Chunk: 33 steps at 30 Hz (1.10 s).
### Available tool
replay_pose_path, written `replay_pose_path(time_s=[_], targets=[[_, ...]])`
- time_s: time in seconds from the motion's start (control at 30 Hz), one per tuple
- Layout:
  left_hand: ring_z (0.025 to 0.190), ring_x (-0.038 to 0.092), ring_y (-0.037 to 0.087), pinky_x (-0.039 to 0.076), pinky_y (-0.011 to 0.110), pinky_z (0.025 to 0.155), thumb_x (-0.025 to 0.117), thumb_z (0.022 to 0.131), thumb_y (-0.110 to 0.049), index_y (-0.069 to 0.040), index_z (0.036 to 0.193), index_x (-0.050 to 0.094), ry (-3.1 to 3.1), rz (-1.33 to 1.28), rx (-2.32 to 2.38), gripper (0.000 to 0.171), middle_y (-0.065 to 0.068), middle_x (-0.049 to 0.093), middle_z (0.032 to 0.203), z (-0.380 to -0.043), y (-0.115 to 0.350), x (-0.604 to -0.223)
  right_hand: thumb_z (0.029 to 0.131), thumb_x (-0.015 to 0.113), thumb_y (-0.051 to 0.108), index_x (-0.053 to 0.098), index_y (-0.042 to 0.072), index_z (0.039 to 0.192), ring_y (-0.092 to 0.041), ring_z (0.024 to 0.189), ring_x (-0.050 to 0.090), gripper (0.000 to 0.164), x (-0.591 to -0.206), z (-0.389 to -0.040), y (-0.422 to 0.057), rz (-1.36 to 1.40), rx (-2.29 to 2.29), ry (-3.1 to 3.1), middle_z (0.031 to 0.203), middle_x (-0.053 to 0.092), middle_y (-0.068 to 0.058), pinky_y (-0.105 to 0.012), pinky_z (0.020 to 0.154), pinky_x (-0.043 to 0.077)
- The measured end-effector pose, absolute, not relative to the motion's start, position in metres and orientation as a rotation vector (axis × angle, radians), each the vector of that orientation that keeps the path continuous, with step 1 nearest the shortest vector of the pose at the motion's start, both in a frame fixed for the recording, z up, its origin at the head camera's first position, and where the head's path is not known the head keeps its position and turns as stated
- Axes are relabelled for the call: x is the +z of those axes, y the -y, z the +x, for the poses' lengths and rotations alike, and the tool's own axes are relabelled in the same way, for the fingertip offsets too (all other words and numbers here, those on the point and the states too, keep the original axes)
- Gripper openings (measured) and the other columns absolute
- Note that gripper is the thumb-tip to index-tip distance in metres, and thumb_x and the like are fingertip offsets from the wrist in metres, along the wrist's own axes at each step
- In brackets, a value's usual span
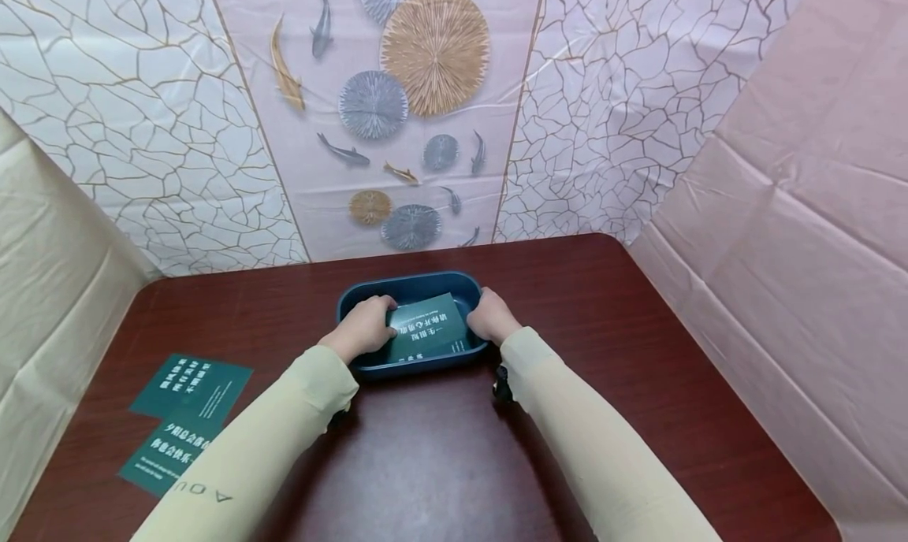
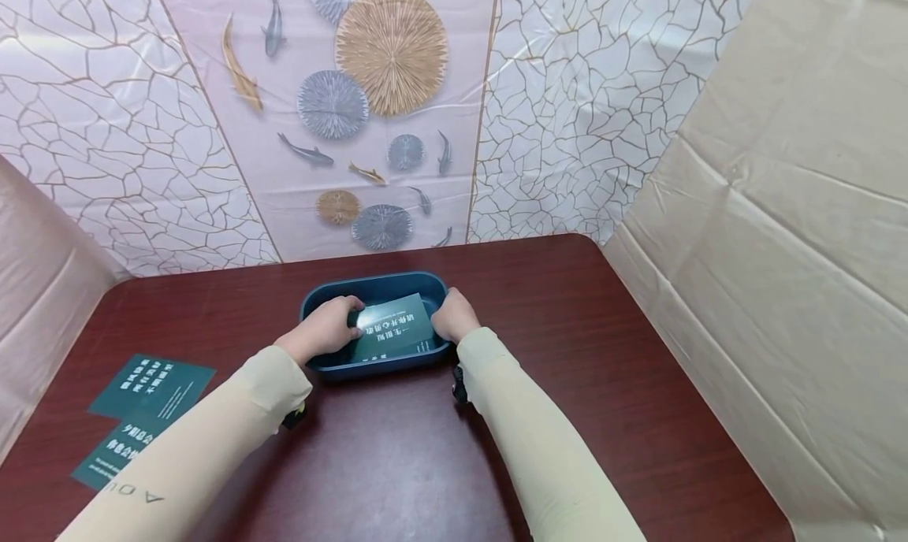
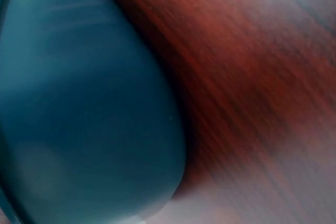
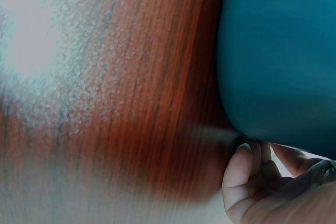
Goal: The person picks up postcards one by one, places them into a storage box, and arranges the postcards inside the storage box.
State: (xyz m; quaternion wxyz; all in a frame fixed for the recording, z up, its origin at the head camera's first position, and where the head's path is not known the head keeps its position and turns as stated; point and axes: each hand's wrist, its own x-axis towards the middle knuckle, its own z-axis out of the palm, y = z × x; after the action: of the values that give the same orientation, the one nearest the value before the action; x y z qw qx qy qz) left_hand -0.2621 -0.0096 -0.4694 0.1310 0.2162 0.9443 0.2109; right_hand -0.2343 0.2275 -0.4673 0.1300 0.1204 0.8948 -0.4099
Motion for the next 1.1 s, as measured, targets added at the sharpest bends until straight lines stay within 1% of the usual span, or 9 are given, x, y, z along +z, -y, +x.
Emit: replay_pose_path(time_s=[0.13, 0.3, 0.5, 0.87, 1.1], targets=[[0.122, 0.047, 0.036, 0.040, 0.048, 0.099, 0.065, 0.094, -0.016, -0.001, 0.136, 0.050, -2.730, 0.657, 0.589, 0.047, 0.019, 0.051, 0.131, -0.2612, 0.0108, -0.4689, 0.096, 0.048, 0.001, 0.015, -0.001, 0.152, -0.034, 0.134, 0.034, 0.065, -0.4667, -0.2347, -0.2273, 0.349, -1.183, -2.598, 0.153, 0.028, -0.018, -0.053, 0.104, 0.035], [0.123, 0.043, 0.039, 0.037, 0.049, 0.101, 0.064, 0.094, -0.016, -0.001, 0.136, 0.051, -2.732, 0.681, 0.567, 0.046, 0.020, 0.049, 0.132, -0.2597, 0.0110, -0.4692, 0.095, 0.048, 0.001, 0.015, 0.000, 0.152, -0.034, 0.134, 0.035, 0.066, -0.4691, -0.2358, -0.2278, 0.359, -1.176, -2.602, 0.152, 0.029, -0.018, -0.053, 0.104, 0.035], [0.119, 0.042, 0.038, 0.038, 0.048, 0.099, 0.064, 0.094, -0.016, -0.001, 0.136, 0.052, -2.721, 0.686, 0.555, 0.046, 0.020, 0.046, 0.133, -0.2592, 0.0115, -0.4687, 0.096, 0.048, 0.001, 0.015, 0.001, 0.153, -0.033, 0.134, 0.034, 0.066, -0.4708, -0.2366, -0.2274, 0.377, -1.176, -2.596, 0.153, 0.028, -0.016, -0.052, 0.104, 0.036], [0.120, 0.043, 0.038, 0.038, 0.047, 0.099, 0.063, 0.095, -0.016, -0.001, 0.135, 0.052, -2.720, 0.688, 0.553, 0.045, 0.019, 0.047, 0.134, -0.2598, 0.0116, -0.4686, 0.096, 0.048, 0.001, 0.013, 0.000, 0.153, -0.033, 0.136, 0.032, 0.067, -0.4686, -0.2364, -0.2259, 0.373, -1.174, -2.593, 0.154, 0.025, -0.017, -0.051, 0.105, 0.035], [0.117, 0.044, 0.037, 0.039, 0.046, 0.098, 0.065, 0.094, -0.016, -0.002, 0.133, 0.055, -2.690, 0.694, 0.523, 0.043, 0.018, 0.047, 0.134, -0.2588, 0.0107, -0.4662, 0.095, 0.048, 0.000, 0.015, 0.000, 0.152, -0.033, 0.133, 0.035, 0.065, -0.4673, -0.2348, -0.2254, 0.377, -1.191, -2.597, 0.152, 0.029, -0.018, -0.052, 0.104, 0.036]])
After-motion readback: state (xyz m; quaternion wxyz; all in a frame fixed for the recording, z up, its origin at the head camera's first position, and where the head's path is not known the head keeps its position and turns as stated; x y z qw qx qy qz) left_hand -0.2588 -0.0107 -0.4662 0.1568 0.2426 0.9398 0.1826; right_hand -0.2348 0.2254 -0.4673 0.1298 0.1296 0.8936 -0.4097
